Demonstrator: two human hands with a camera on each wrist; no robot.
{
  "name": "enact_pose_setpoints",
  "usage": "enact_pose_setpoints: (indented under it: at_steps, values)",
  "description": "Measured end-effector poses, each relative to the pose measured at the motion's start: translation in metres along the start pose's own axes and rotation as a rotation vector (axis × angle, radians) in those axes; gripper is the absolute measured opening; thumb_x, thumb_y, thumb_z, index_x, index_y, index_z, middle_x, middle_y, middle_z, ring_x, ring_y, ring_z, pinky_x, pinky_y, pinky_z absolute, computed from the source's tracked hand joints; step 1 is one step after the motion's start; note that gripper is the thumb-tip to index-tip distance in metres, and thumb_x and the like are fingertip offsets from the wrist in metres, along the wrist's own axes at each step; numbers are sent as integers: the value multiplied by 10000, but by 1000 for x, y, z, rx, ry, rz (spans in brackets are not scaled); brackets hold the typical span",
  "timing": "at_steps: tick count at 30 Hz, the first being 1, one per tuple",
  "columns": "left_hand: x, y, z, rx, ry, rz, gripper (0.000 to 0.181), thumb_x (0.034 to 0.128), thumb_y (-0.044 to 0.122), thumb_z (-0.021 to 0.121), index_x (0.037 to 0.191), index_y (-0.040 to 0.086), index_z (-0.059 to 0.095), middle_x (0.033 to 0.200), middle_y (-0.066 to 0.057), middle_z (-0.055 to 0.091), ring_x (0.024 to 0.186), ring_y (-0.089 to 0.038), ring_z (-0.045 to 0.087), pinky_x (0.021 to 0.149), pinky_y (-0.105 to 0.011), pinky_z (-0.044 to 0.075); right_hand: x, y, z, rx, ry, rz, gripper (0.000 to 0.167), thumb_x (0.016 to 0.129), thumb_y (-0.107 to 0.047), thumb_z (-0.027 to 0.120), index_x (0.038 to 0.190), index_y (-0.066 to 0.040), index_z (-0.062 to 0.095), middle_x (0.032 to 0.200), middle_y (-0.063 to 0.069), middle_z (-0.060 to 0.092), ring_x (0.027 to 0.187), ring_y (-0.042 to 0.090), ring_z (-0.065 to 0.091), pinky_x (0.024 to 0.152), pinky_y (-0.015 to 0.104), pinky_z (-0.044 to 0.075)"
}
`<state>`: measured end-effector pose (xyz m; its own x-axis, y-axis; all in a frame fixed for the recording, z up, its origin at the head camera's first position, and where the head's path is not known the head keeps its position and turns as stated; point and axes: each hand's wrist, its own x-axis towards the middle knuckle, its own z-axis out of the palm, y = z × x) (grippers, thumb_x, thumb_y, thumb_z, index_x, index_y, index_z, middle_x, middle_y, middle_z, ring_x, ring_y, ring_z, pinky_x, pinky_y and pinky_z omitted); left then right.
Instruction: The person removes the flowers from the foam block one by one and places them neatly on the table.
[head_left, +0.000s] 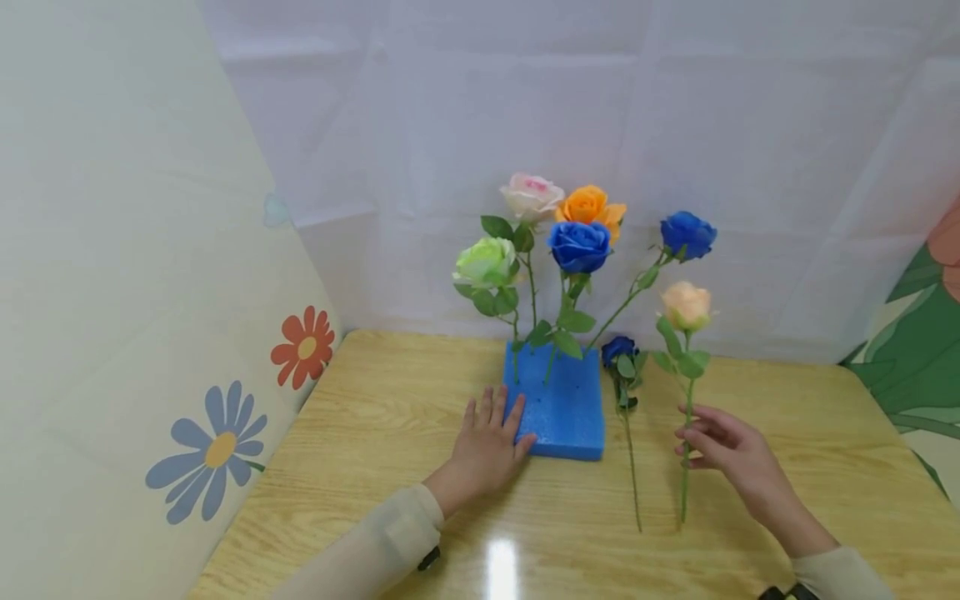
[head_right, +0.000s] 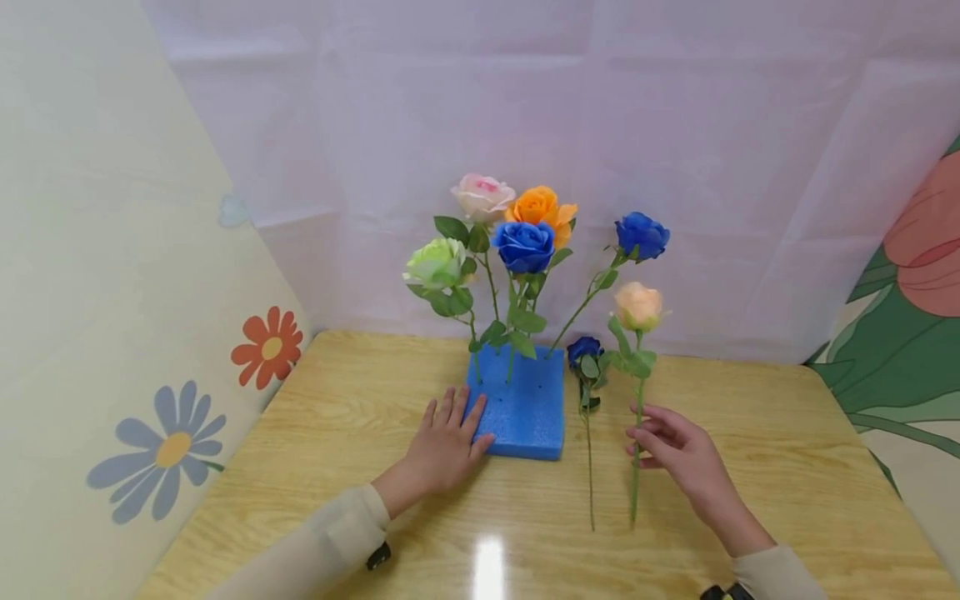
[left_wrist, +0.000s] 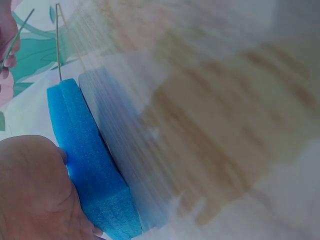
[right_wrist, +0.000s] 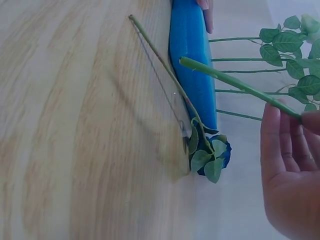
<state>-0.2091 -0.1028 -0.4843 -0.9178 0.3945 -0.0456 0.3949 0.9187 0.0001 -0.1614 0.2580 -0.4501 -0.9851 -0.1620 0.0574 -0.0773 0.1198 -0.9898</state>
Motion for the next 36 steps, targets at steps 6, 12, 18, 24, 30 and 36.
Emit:
enact_pose_setpoints:
  at_steps: [6,12,18,24,30,36]
  values:
    - [-1,1,-2,-3,-9,-5,688,1088,549,189,1636,135,175,1676,-209,128,1539,-419,123,1214,-593,165,-5,2,-2,-40,-6,89,416,1026,-166,615,1415,-36,545,1061,3,704,925,145,720,778,339,606]
    - [-2,2,-7,14,-28,-7,699,1083,561,209,1637,138,172,1677,-209,126,1539,-425,114,1215,-595,161,-3,6,-5,-55,-25,150,513,1033,-190,605,1462,45,448,1130,86,691,945,127,707,792,347,602]
    - [-2,2,-7,13,-20,-4,700,1082,564,204,1634,134,191,1673,-218,138,1536,-433,123,1212,-601,166,1,10,-9,-63,-16,217,580,1037,-192,597,1500,73,371,1203,188,650,960,124,702,811,354,600]
    - [-3,2,-8,0,-8,-5,693,1084,558,205,1631,133,204,1670,-223,141,1532,-442,133,1209,-603,172,9,14,-14,-86,10,234,561,1043,-174,575,1514,46,364,1220,204,641,956,127,696,819,346,597]
    - [-3,2,-9,-6,-5,-6,690,1084,555,217,1630,133,210,1671,-222,140,1531,-443,135,1208,-604,175,17,19,-19,-71,8,252,572,1052,-187,565,1521,58,347,1189,137,678,946,117,694,812,352,598]
    - [-4,3,-10,-4,-16,-12,692,1083,560,209,1633,140,198,1675,-215,129,1533,-441,130,1211,-601,168,23,22,-22,-62,-10,275,586,1057,-192,559,1526,71,327,1168,91,695,944,113,688,812,353,596]
